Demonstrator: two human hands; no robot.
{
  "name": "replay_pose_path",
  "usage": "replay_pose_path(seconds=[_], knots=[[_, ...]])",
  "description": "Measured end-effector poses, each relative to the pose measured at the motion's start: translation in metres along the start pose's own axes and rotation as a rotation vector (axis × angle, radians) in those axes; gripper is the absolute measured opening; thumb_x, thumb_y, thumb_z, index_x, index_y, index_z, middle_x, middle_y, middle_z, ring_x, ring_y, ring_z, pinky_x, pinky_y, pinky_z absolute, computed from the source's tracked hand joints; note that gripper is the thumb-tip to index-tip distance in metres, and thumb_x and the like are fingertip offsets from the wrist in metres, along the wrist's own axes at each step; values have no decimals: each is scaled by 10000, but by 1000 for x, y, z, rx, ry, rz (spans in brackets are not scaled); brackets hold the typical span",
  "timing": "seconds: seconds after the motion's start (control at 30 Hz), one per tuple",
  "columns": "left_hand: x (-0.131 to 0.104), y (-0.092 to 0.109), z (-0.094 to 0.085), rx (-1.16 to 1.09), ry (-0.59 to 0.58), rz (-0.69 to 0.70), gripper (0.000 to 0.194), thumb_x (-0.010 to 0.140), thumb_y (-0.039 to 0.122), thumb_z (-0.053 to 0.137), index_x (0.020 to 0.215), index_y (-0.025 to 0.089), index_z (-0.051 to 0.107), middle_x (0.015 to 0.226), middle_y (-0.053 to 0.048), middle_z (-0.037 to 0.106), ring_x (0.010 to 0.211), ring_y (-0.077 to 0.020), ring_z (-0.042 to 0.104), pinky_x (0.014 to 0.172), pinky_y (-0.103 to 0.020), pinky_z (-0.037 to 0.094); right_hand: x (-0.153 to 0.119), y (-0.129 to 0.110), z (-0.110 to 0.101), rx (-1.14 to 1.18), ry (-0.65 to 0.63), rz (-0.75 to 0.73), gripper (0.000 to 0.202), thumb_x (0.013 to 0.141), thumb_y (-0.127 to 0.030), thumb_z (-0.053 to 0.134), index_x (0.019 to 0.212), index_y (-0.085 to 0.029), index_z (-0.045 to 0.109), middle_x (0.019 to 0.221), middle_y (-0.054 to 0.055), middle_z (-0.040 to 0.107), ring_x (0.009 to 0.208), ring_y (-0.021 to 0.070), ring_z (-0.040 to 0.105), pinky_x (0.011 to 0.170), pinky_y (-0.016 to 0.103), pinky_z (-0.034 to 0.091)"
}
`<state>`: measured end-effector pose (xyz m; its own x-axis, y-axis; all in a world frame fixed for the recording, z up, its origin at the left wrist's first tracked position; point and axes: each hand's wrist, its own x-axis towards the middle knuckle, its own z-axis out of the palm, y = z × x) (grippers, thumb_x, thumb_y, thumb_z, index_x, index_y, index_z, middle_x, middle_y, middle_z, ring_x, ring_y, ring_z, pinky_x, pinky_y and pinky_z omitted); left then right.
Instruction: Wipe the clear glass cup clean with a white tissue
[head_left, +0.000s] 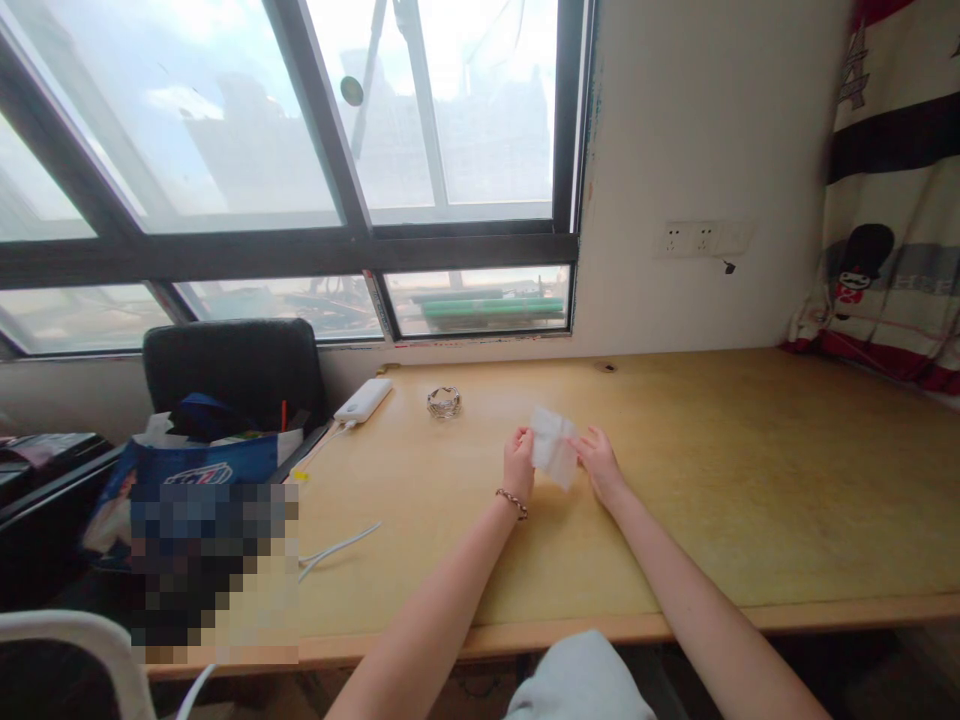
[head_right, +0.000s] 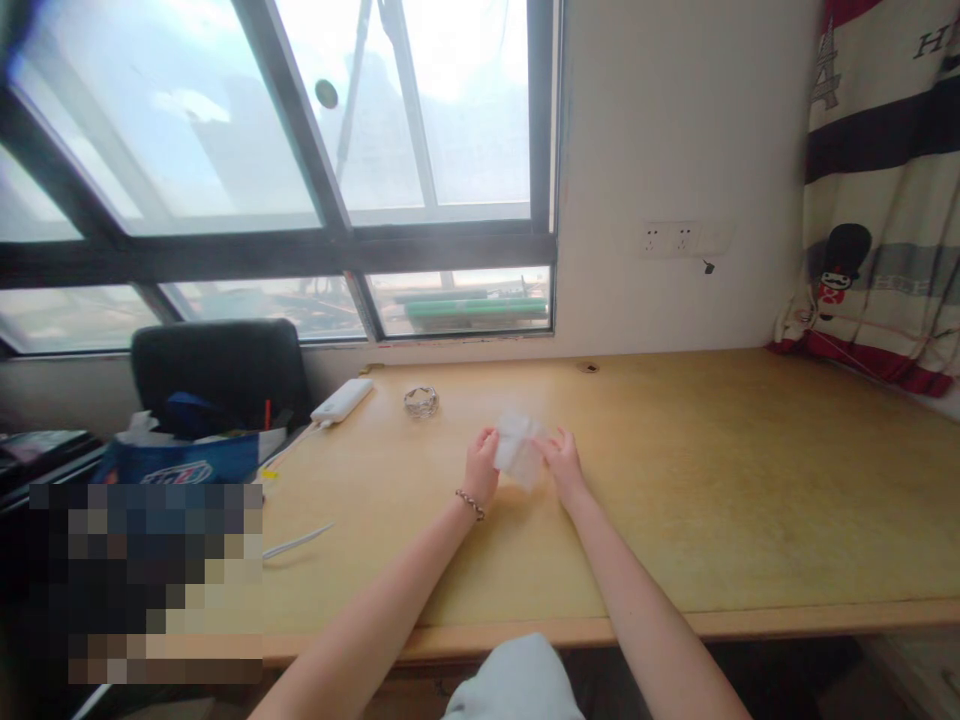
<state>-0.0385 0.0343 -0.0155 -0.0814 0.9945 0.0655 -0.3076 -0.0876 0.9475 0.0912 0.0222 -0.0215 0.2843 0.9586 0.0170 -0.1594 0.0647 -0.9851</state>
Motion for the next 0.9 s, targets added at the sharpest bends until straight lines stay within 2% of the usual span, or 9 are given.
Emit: replay_pose_path(seconds=[0.1,0.17,0.27,0.37,0.5,0.6,0.73,0.9], knots=[[-2,3,0,-139,-16,-7,284,693,423,498,774,154,460,637,9,553,539,-81,520,507,-187,396,-6,-10,1,270,-277,133,363,653,-337,608,946,-127,564,966,125,632,876,248,603,702,350,500],[-3,5,0,-181,-34,-13,269,697,398,508,795,151,467,666,-7,571,562,-88,537,522,-193,409,-8,-13,0,359,-383,187,297,650,-304,614,877,-112,600,910,121,652,845,250,614,703,350,504],[-3,4,-1,-169,-49,-38,285,691,403,530,813,148,489,683,-19,591,567,-102,553,514,-205,422,-5,-11,-2,385,-312,220,251,604,-245,652,819,-119,621,836,99,672,768,244,631,688,344,511],[-1,2,-3,-2,-66,-95,350,644,418,595,849,142,527,677,-24,608,540,-118,561,450,-201,414,-2,-8,-4,347,-197,195,230,576,-233,670,775,-127,626,784,86,679,711,243,636,654,342,519],[-2,-1,-4,258,-126,-96,392,574,337,679,892,130,582,707,-47,641,552,-132,579,425,-193,420,-2,-4,-4,266,-200,153,288,573,-289,686,809,-135,628,806,80,676,713,232,633,654,336,514],[-4,-2,-4,252,-179,-83,373,577,304,682,894,128,597,719,-51,655,577,-146,596,465,-221,458,-2,-1,-4,187,-155,132,327,527,-311,717,786,-126,638,789,79,676,692,226,629,641,332,508],[-4,0,-4,171,-250,-58,443,570,314,697,959,130,588,751,-50,667,620,-159,614,546,-251,492,-1,0,-5,153,-109,99,342,481,-298,731,763,-121,651,760,69,680,686,236,627,626,334,499],[-1,4,-6,89,-215,-44,460,586,366,685,962,114,607,823,-81,673,686,-185,627,617,-282,510,-2,-4,-6,199,-180,71,370,499,-318,726,815,-138,660,810,57,681,732,236,631,659,321,496]])
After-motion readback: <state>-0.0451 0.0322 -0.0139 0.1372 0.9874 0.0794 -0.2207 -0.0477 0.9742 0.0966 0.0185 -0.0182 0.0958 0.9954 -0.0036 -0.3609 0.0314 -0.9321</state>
